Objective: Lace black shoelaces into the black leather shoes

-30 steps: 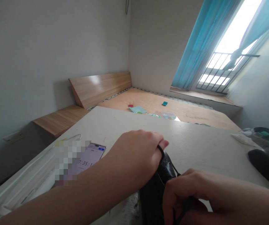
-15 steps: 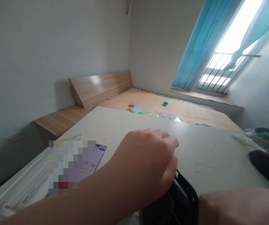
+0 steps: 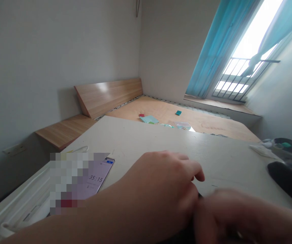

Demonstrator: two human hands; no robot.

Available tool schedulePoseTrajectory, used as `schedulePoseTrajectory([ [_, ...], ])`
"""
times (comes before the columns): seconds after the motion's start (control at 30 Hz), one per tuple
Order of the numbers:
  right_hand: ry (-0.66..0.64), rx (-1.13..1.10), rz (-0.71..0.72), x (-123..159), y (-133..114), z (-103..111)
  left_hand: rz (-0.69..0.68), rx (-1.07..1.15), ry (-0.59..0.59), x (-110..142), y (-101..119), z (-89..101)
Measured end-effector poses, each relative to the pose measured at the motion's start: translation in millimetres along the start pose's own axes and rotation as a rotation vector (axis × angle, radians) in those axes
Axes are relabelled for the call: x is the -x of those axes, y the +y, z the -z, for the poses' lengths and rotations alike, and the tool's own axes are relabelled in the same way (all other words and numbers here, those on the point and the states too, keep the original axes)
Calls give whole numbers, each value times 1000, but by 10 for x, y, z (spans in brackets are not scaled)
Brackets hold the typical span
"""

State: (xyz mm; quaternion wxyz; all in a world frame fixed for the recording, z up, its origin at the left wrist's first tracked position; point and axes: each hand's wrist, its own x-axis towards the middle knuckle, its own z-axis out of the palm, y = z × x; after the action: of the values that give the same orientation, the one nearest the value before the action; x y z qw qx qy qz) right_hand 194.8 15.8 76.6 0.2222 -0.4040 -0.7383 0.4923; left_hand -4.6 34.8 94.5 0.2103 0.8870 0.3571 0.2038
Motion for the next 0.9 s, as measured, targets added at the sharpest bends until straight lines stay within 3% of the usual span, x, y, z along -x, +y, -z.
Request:
schedulePoseTrajectory([
  [0.07,14,-60,39,-126,-108,0,72,2,61,-8,21,41],
  [0.2,175,-230,107,-295,-191,-28,180,-104,170,-19,30,64],
  [0.43,284,-287,107,-346,-113,-3,76,-100,270,0,23,25],
  [0.6,222,-372,80,-368,-48,18,-10,-176,268,10,-2,8],
  [0.8,217,-572,68,-335,-72,21,32,-177,328,12,-17,47],
  [0.9,268,-521,46,-350,-71,-5,57,-142,353,10,-6,89],
])
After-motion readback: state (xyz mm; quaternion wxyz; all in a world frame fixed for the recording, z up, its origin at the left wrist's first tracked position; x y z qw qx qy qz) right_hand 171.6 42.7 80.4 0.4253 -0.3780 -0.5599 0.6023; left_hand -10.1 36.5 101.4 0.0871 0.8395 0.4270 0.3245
